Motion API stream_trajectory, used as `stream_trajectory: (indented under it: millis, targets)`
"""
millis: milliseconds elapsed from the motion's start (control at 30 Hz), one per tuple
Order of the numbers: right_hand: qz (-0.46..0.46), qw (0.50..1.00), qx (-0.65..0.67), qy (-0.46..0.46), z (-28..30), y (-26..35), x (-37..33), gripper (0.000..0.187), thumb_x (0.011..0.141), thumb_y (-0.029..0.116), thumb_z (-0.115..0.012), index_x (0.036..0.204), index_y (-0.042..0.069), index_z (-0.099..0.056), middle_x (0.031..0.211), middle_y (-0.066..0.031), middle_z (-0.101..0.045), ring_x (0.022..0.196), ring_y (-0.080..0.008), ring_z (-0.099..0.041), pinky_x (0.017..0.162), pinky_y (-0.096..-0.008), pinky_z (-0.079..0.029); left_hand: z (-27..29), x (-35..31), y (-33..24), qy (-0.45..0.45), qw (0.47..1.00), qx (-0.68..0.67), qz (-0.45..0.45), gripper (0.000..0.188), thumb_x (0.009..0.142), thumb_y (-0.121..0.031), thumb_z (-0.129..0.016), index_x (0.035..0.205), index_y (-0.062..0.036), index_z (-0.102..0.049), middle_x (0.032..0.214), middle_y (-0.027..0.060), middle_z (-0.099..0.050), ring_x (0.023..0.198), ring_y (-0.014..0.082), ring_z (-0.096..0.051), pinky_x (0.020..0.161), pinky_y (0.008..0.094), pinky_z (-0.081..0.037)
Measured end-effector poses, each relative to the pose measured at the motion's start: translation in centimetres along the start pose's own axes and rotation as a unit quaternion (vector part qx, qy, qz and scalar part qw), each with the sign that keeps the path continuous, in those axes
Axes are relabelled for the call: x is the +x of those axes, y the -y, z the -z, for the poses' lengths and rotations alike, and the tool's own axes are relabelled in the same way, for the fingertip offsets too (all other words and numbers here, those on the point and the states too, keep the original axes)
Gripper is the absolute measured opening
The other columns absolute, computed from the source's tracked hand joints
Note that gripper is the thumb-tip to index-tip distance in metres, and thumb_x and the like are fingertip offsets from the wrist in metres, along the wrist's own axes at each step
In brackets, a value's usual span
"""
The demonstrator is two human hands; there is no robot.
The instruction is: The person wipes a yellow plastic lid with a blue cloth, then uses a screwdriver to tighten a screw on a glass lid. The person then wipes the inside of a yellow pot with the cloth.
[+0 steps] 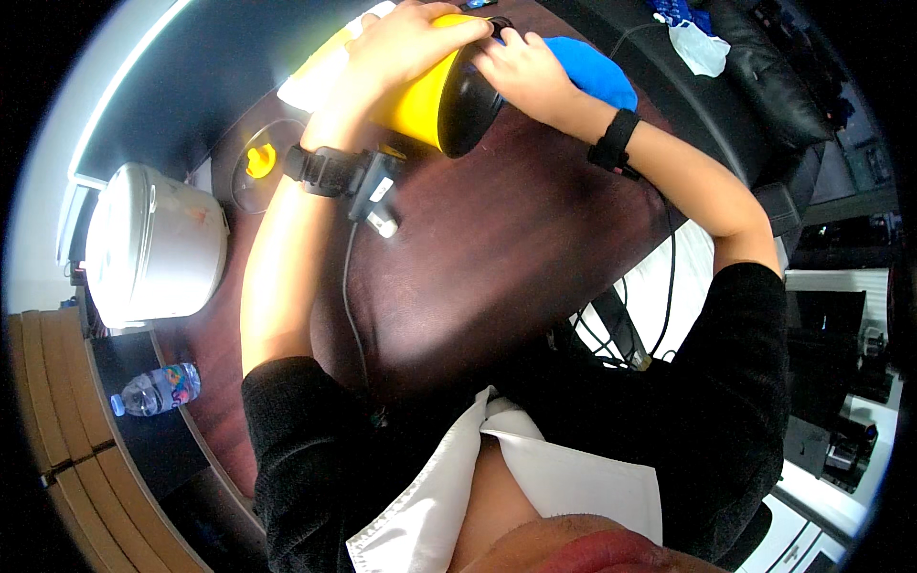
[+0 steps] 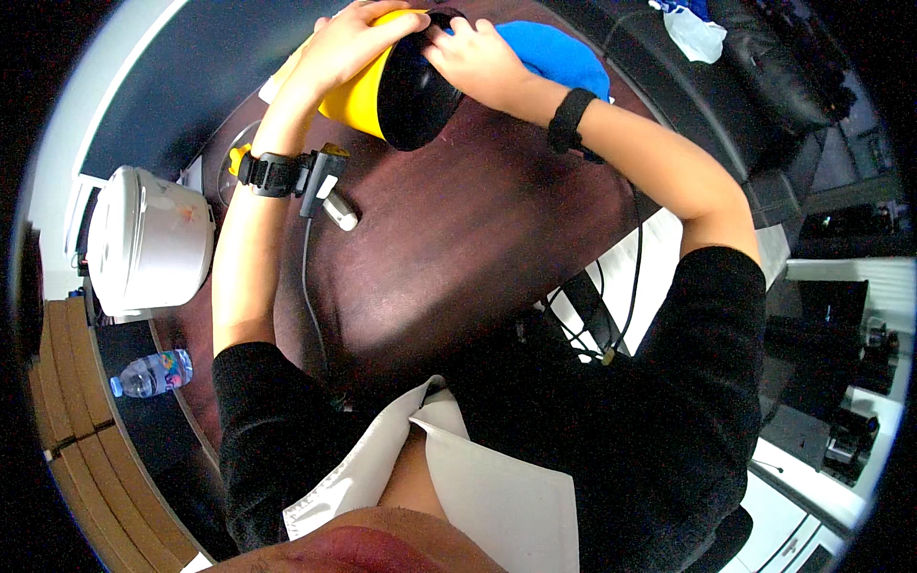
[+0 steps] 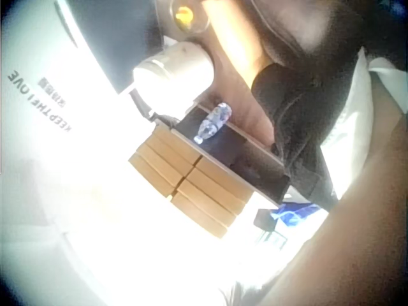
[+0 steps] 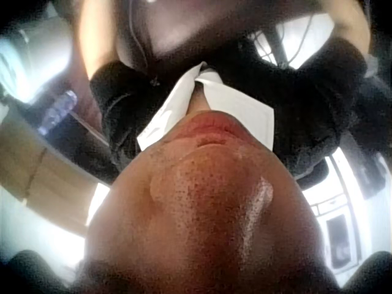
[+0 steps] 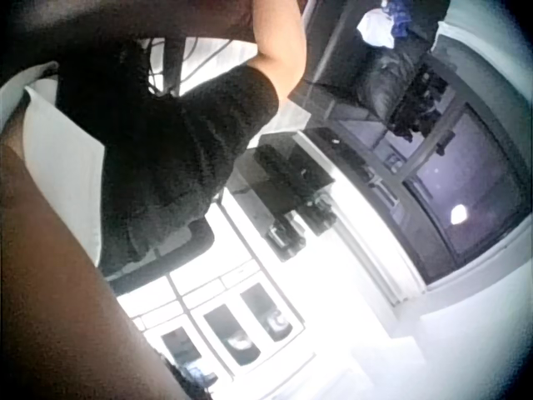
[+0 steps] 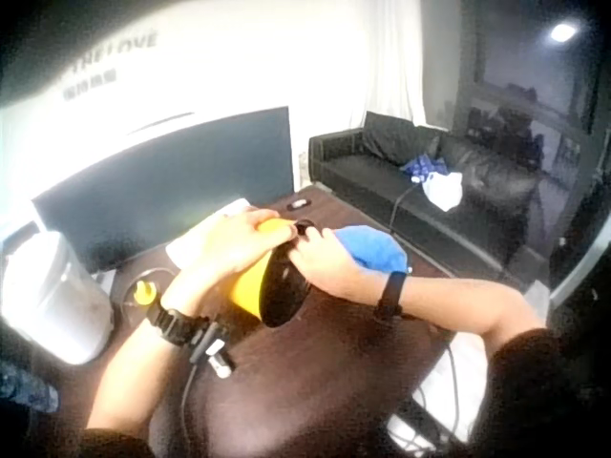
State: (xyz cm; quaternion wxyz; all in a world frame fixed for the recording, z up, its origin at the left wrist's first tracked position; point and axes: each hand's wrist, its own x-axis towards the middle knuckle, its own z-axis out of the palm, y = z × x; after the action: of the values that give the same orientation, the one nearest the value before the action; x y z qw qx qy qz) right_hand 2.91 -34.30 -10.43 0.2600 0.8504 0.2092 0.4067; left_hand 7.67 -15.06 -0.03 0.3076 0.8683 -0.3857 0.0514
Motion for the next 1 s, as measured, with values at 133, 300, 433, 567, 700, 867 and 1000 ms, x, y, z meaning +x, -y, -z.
stream_trajectory:
  millis: [133, 300, 433, 567, 700, 867, 1000]
  targets:
    - [0.010, 0.992, 0.082, 0.100, 0.1, 2.9, -1.3, 0.014, 0.079, 0.015, -0.059, 0.089, 0.010, -0.065, 0.094, -0.0034, -0.059, 0.079, -0.0192, -0.062, 0.060, -0.0310, -0.053, -0.2, 0.6, 0.0, 0.050, 0.998, -0.025, 0.014, 0.071, 0.079, -0.061, -0.057, 0.117, -0.0014, -0.063, 0.121, 0.0212, -0.060, 0.115, 0.0343, -0.057, 0.097, 0.0392, -0.044]
    - [0.021, 0.970, 0.224, 0.095, -0.6, 3.0, -1.5, 0.018, 0.082, 0.020, -0.061, 0.095, 0.008, -0.064, 0.094, -0.0065, -0.060, 0.077, -0.0230, -0.064, 0.062, -0.0351, -0.054, -1.8, -1.5, 1.6, -0.181, 0.977, 0.103, -0.049, 0.069, 0.079, -0.051, -0.067, 0.115, 0.0071, -0.057, 0.131, 0.0264, -0.050, 0.122, 0.0365, -0.048, 0.100, 0.0396, -0.040]
    - [0.008, 0.953, 0.280, 0.113, -1.1, 2.6, -1.9, 0.024, 0.083, 0.023, -0.064, 0.102, 0.009, -0.062, 0.100, -0.0093, -0.058, 0.079, -0.0268, -0.064, 0.065, -0.0383, -0.054, -3.4, -5.8, 3.5, -0.095, 0.994, 0.055, -0.006, 0.122, 0.061, -0.065, -0.077, 0.142, 0.0069, -0.022, 0.141, 0.0378, -0.024, 0.137, 0.0481, -0.021, 0.113, 0.0495, -0.023]
    - [-0.013, 0.948, 0.301, 0.101, -0.7, 2.4, -1.8, 0.027, 0.083, 0.023, -0.065, 0.107, 0.010, -0.062, 0.101, -0.0090, -0.057, 0.085, -0.0266, -0.063, 0.067, -0.0383, -0.054, -4.0, -7.2, 3.9, -0.132, 0.991, -0.035, 0.002, 0.110, 0.062, -0.052, -0.078, 0.146, -0.0076, -0.022, 0.132, 0.0334, -0.031, 0.127, 0.0486, -0.037, 0.104, 0.0503, -0.038]
    - [-0.043, 0.962, 0.265, 0.042, 1.8, 1.5, -0.7, 0.029, 0.083, 0.024, -0.065, 0.108, 0.011, -0.061, 0.099, -0.0074, -0.056, 0.087, -0.0246, -0.061, 0.068, -0.0371, -0.053, -2.3, -6.6, 4.5, -0.145, 0.989, -0.023, 0.032, 0.101, 0.065, -0.046, -0.076, 0.146, -0.0153, -0.027, 0.126, 0.0310, -0.037, 0.122, 0.0464, -0.044, 0.100, 0.0492, -0.043]
    - [-0.071, 0.989, 0.121, -0.055, 5.5, -0.9, 0.7, 0.030, 0.080, 0.023, -0.062, 0.108, 0.012, -0.061, 0.099, -0.0028, -0.055, 0.084, -0.0199, -0.059, 0.065, -0.0313, -0.052, 1.7, -4.1, 3.1, -0.101, 0.995, 0.011, -0.002, 0.078, 0.070, -0.049, -0.072, 0.129, -0.0022, -0.055, 0.107, 0.0232, -0.065, 0.104, 0.0319, -0.063, 0.095, 0.0388, -0.046]
    - [-0.041, 0.999, 0.023, -0.007, 6.1, -0.3, 1.8, 0.038, 0.080, 0.020, -0.065, 0.116, 0.011, -0.058, 0.108, -0.0038, -0.057, 0.092, -0.0188, -0.058, 0.070, -0.0294, -0.050, 7.0, -4.9, -3.7, 0.070, 0.982, -0.168, 0.054, 0.067, 0.081, -0.041, -0.068, 0.126, 0.0056, -0.054, 0.116, 0.0191, -0.064, 0.108, 0.0225, -0.060, 0.094, 0.0332, -0.046]
